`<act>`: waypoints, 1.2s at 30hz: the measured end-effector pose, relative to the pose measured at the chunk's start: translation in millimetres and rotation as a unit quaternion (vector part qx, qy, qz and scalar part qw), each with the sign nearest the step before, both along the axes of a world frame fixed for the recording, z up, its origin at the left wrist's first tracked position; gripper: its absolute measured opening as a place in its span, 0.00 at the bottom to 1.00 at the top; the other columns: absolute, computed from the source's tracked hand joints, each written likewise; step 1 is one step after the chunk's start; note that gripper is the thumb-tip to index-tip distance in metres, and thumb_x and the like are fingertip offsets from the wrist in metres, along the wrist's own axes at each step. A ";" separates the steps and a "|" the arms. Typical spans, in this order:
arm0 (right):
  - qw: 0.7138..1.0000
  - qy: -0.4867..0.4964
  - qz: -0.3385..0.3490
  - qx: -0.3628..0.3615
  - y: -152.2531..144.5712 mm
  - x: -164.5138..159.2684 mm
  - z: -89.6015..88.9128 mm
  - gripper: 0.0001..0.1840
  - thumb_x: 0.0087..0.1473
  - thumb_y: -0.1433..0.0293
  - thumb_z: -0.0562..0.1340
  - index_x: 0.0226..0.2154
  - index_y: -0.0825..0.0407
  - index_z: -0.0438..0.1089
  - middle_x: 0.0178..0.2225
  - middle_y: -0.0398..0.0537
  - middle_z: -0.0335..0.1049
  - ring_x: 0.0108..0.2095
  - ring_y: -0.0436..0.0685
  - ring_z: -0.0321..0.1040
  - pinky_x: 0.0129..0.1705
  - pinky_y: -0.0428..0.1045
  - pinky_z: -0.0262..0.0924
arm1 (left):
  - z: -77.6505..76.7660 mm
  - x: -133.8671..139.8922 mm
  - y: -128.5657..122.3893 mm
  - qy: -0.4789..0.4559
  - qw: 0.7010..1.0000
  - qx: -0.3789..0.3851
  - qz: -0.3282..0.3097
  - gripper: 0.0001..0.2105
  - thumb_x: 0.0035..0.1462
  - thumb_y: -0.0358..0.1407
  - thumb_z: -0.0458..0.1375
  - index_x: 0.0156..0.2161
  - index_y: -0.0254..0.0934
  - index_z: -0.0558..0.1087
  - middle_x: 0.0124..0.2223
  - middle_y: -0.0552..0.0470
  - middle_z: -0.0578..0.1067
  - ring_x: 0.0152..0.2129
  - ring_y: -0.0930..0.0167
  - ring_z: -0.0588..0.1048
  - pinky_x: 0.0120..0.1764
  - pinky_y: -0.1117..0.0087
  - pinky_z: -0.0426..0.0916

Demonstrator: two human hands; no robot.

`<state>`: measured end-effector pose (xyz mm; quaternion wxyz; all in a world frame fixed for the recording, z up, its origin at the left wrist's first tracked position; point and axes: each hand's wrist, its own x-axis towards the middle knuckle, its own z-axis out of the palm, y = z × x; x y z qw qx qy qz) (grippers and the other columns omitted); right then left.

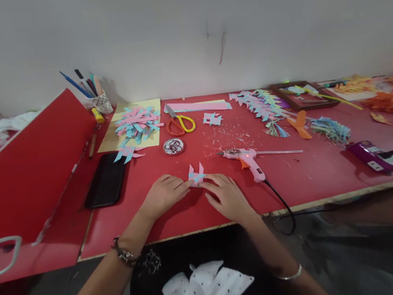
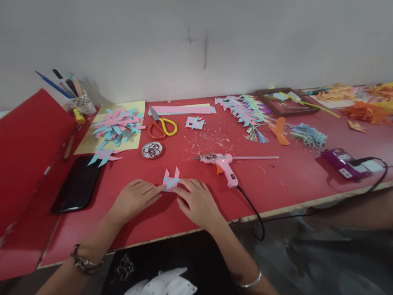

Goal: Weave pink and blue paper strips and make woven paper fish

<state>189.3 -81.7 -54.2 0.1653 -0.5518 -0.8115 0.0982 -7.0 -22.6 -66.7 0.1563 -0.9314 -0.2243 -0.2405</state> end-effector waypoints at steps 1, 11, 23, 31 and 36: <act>1.000 0.004 -0.001 0.001 0.1 0.2 -0.5 0.18 0.51 0.73 0.52 0.45 0.50 0.66 0.47 0.52 0.65 0.48 0.58 0.59 0.46 0.55 0.56 | -0.3 -0.4 -1.3 -0.008 1.000 0.003 0.007 0.12 0.59 0.32 0.44 0.40 0.35 0.69 0.23 0.55 0.73 0.21 0.75 0.70 0.28 0.73 0.60; 0.998 0.030 -0.016 0.053 -0.1 0.7 -6.4 0.18 0.49 0.73 0.53 0.43 0.50 0.67 0.49 0.53 0.63 0.50 0.58 0.58 0.48 0.56 0.56 | -1.4 -6.1 -7.8 -0.112 0.977 -0.116 0.137 0.11 0.57 0.34 0.45 0.42 0.36 0.67 0.22 0.56 0.73 0.20 0.73 0.72 0.25 0.75 0.64; 0.996 0.044 -0.043 0.069 2.4 0.2 -11.5 0.19 0.48 0.72 0.54 0.45 0.52 0.62 0.46 0.54 0.65 0.47 0.59 0.60 0.47 0.58 0.54 | -7.7 -7.3 -7.9 -0.079 0.959 -0.214 0.169 0.21 0.48 0.44 0.55 0.46 0.36 0.65 0.45 0.43 0.70 0.41 0.64 0.69 0.40 0.63 0.66; 0.998 0.031 -0.029 0.041 2.7 -0.8 -5.0 0.15 0.49 0.73 0.56 0.42 0.50 0.66 0.40 0.49 0.67 0.42 0.57 0.61 0.45 0.56 0.54 | -4.0 -3.9 -7.6 -0.061 0.956 -0.257 0.130 0.17 0.49 0.40 0.56 0.45 0.36 0.68 0.44 0.45 0.70 0.41 0.65 0.68 0.43 0.62 0.65; 0.999 0.030 0.000 0.032 1.9 -2.0 -1.3 0.14 0.50 0.75 0.55 0.40 0.49 0.68 0.39 0.48 0.66 0.42 0.56 0.61 0.44 0.53 0.55 | 0.7 -1.9 -6.6 -0.102 0.939 -0.308 0.116 0.16 0.46 0.37 0.59 0.43 0.38 0.70 0.43 0.46 0.71 0.40 0.66 0.69 0.42 0.62 0.66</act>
